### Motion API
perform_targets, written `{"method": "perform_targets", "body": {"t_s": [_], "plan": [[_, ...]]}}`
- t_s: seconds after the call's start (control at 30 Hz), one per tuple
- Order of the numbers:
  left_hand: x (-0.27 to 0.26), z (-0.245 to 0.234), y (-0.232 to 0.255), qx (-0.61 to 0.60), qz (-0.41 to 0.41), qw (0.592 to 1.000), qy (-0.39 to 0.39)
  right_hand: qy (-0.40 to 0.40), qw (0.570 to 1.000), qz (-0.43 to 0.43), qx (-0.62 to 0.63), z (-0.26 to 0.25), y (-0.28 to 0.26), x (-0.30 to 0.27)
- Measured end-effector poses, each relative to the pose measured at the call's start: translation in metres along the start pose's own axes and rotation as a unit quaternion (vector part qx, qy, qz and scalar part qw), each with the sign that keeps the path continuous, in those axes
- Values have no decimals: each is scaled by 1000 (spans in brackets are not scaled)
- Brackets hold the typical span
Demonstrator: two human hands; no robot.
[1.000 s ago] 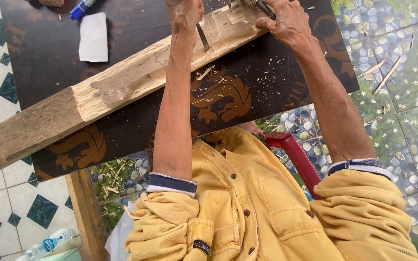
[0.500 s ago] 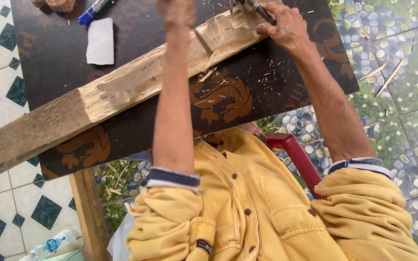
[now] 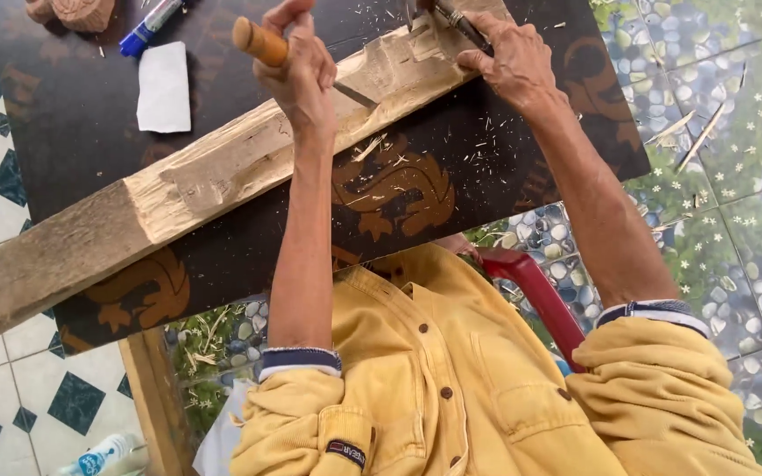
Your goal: Using a hammer and chisel to carve a groove into a wooden plank on a workbench.
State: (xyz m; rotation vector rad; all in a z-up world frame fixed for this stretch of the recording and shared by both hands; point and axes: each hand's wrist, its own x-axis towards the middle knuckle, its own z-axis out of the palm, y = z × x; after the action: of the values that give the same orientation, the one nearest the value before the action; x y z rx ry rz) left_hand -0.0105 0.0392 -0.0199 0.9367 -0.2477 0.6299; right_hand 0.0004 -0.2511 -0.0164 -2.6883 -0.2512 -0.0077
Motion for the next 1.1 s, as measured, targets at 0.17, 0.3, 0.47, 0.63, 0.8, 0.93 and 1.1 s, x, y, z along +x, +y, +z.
{"method": "perform_targets", "body": {"t_s": [0.17,0.3,0.47,0.63,0.8,0.93,1.1], "plan": [[-21,24,9,72,20,994,-85,19,999,-39,13,1,-1,-7],[8,13,-26,168,-89,982,-3,33,998,-61,1,4,-2,-10],[45,-14,-68,99,-103,989,45,37,996,-81,16,5,0,-10],[48,-16,-64,112,-143,980,85,31,997,-61,28,9,2,-11],[13,26,-34,167,-19,985,31,30,998,-39,29,3,-3,-8],[-13,45,-50,282,80,955,-38,30,998,-45,31,5,-2,-11],[12,36,-44,219,-34,975,35,68,992,-104,6,9,1,-12]]}}
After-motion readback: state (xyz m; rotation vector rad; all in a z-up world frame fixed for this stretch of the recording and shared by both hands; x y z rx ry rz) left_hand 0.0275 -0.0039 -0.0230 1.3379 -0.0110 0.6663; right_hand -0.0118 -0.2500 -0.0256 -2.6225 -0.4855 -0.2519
